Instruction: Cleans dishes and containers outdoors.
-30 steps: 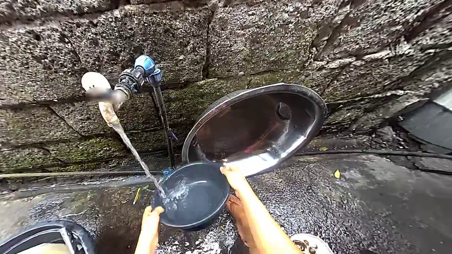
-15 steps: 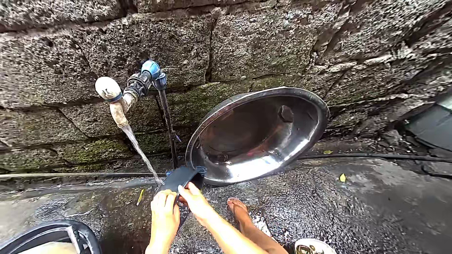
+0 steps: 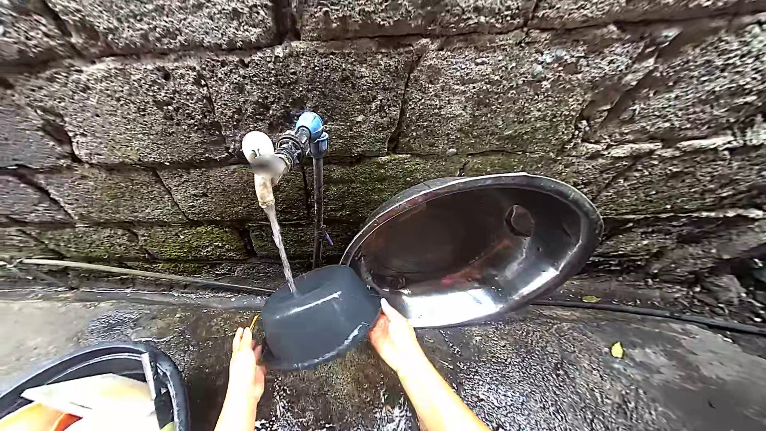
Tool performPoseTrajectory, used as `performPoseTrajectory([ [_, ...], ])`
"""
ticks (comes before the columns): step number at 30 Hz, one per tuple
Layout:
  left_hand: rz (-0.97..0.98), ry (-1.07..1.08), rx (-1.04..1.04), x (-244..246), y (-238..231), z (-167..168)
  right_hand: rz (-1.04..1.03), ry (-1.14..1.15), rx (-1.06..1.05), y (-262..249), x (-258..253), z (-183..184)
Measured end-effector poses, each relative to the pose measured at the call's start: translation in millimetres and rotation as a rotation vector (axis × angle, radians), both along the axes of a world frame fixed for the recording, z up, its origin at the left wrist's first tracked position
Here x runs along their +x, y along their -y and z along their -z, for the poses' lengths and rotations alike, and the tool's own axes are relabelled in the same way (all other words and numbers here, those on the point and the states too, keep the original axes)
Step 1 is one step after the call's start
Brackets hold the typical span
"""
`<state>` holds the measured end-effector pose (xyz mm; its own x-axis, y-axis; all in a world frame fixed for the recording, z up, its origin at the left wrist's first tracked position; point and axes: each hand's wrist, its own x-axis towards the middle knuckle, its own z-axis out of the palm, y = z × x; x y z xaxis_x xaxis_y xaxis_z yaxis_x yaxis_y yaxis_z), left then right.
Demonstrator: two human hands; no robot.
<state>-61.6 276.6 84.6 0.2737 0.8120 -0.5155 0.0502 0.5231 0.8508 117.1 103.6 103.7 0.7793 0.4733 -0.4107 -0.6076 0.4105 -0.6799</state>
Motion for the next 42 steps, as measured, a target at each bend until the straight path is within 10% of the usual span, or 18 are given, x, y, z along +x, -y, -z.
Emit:
performPoseTrajectory([
  [22, -0.103, 0.146, -0.066, 23.1, 30.2, -3.9, -0.056, -0.103, -0.296, 25.3, 30.3, 33.4],
  [27, 0.021, 0.234, -0.259, 7.2, 19.4, -13.4, -0.167, 0.281, -0.1, 35.7, 43.5, 50.5],
  [35, 0.031, 0.293, -0.026, -5.7, 18.7, -34.6, -0.257, 0.475, -0.461, 26.0, 46.5, 50.1],
  [42, 0.053, 0.296, 0.107, -9.1, 19.7, -37.0, -0.493, 1.231, -0.674, -47.7, -3.4, -45.0],
])
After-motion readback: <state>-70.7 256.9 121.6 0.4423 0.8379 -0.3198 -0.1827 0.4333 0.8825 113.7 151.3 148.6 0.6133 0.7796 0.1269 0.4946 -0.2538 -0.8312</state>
